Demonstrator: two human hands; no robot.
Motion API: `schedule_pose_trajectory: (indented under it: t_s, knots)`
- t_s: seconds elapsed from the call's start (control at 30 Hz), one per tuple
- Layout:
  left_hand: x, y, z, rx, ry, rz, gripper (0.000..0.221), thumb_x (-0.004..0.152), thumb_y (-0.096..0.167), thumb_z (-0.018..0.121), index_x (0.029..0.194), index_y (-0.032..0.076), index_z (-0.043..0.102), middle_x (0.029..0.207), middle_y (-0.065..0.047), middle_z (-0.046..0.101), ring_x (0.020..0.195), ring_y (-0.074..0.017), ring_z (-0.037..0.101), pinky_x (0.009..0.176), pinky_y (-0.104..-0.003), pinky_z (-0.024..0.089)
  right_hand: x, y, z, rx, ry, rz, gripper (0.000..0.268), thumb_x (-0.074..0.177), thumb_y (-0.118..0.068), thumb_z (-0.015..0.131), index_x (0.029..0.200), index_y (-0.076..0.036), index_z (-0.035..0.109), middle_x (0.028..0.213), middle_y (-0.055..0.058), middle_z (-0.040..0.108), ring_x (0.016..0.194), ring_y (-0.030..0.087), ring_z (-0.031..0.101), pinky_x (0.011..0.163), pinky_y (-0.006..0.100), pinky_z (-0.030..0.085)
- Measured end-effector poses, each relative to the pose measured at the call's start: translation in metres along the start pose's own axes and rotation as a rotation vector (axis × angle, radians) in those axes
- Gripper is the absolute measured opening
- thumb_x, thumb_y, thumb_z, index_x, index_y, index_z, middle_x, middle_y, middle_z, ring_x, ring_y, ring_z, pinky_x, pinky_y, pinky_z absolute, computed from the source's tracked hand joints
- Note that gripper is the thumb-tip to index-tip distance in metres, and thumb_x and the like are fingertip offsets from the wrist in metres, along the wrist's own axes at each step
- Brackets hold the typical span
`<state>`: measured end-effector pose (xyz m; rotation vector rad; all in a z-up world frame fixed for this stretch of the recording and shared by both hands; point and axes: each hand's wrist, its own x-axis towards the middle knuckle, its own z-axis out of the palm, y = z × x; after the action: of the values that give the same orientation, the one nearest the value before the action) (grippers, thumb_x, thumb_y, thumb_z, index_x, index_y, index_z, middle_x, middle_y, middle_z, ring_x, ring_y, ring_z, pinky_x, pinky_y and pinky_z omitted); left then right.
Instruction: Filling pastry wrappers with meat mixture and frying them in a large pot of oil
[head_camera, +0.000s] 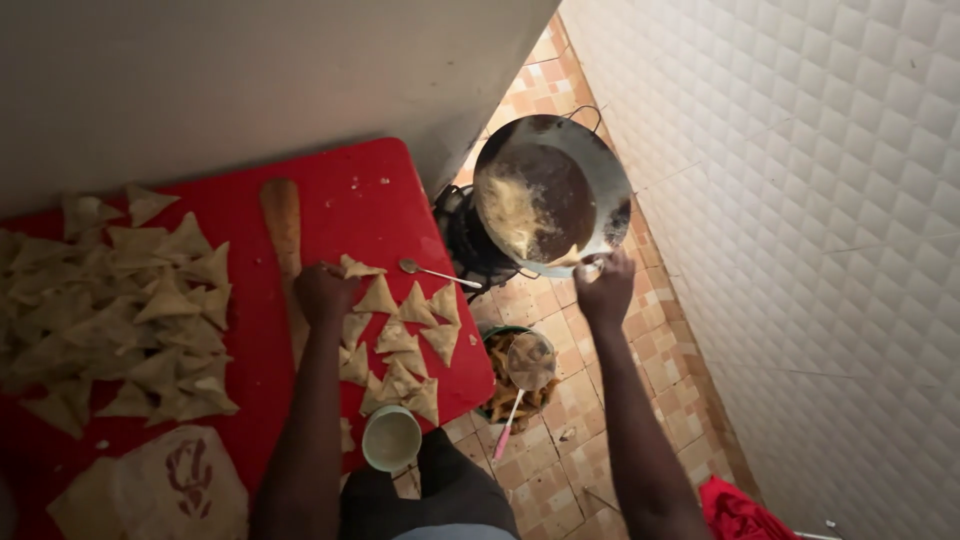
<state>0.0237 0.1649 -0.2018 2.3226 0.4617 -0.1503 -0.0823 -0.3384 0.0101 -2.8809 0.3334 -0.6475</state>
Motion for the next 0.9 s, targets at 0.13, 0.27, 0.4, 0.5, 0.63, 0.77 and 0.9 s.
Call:
schedule_pose_trajectory:
  t_s: [0.13, 0.27, 0.4, 0.5, 0.63, 0.77, 0.9]
  knots:
    - [-0.007, 0.017, -0.018, -0.131, -0.04, -0.104, 0.028, 0.072, 0.022, 0.098, 0.095, 0.016, 0.083, 0.084, -0.011, 0.078, 0.069, -0.0302, 0.078, 0.063, -0.046, 0.06, 0.01, 0.059, 0.048, -0.198, -0.01, 0.089, 0.015, 0.08, -0.032, 0.088, 0.087, -0.021, 0.08, 0.099, 0.005, 0.068, 0.107, 0.033, 0.067, 0.096, 0.047, 0.061]
    - [-0.04, 0.05, -0.063, -0.526, -0.084, -0.058, 0.033, 0.074, 0.017, 0.098, 0.098, 0.004, 0.08, 0.08, -0.016, 0.074, 0.076, -0.0253, 0.073, 0.07, -0.036, 0.055, 0.006, 0.061, 0.074, -0.229, -0.1, 0.164, 0.014, 0.082, -0.032, 0.084, 0.083, -0.019, 0.081, 0.098, 0.006, 0.065, 0.106, 0.033, 0.066, 0.09, 0.049, 0.064]
    - [-0.04, 0.009, -0.012, -0.716, -0.231, 0.078, 0.038, 0.075, 0.011, 0.104, 0.103, -0.002, 0.082, 0.093, -0.026, 0.079, 0.087, -0.0283, 0.076, 0.073, -0.034, 0.061, -0.014, 0.017, 0.065, 0.041, -0.06, 0.087, 0.017, 0.088, -0.029, 0.084, 0.086, -0.013, 0.079, 0.098, 0.013, 0.067, 0.103, 0.041, 0.069, 0.095, 0.053, 0.061]
    - [-0.089, 0.064, -0.029, -0.935, -0.289, 0.005, 0.04, 0.068, 0.009, 0.109, 0.094, 0.001, 0.079, 0.086, -0.009, 0.075, 0.087, -0.0157, 0.067, 0.076, -0.028, 0.055, -0.048, -0.062, 0.032, 0.449, -0.225, -0.039, 0.017, 0.092, -0.024, 0.092, 0.099, -0.012, 0.084, 0.104, 0.01, 0.08, 0.096, 0.031, 0.077, 0.088, 0.036, 0.064]
    - [-0.137, 0.121, -0.028, -1.012, -0.508, -0.051, 0.043, 0.072, 0.013, 0.11, 0.096, 0.002, 0.076, 0.107, -0.016, 0.078, 0.095, -0.0243, 0.073, 0.086, -0.038, 0.061, -0.063, -0.131, -0.013, 0.94, -0.518, 0.276, 0.051, 0.09, -0.012, 0.096, 0.134, -0.003, 0.073, 0.13, 0.012, 0.082, 0.081, 0.018, 0.075, 0.071, 0.03, 0.067]
    - [-0.159, 0.156, 0.0, -1.14, -0.652, -0.176, 0.045, 0.08, 0.009, 0.105, 0.105, -0.001, 0.069, 0.089, -0.014, 0.073, 0.078, -0.0258, 0.079, 0.073, -0.04, 0.065, -0.062, -0.139, -0.027, 0.927, -0.381, 0.217, 0.03, 0.089, -0.011, 0.099, 0.112, -0.005, 0.08, 0.106, 0.011, 0.087, 0.069, 0.018, 0.076, 0.059, 0.026, 0.062]
    - [-0.171, 0.186, 0.03, -1.401, -0.646, -0.348, 0.034, 0.082, -0.013, 0.096, 0.098, -0.01, 0.067, 0.087, -0.017, 0.066, 0.079, -0.0344, 0.078, 0.077, -0.05, 0.072, -0.042, -0.132, -0.051, 0.825, -0.312, 0.116, 0.018, 0.091, -0.01, 0.097, 0.106, -0.007, 0.087, 0.097, 0.011, 0.085, 0.068, 0.021, 0.077, 0.057, 0.029, 0.061]
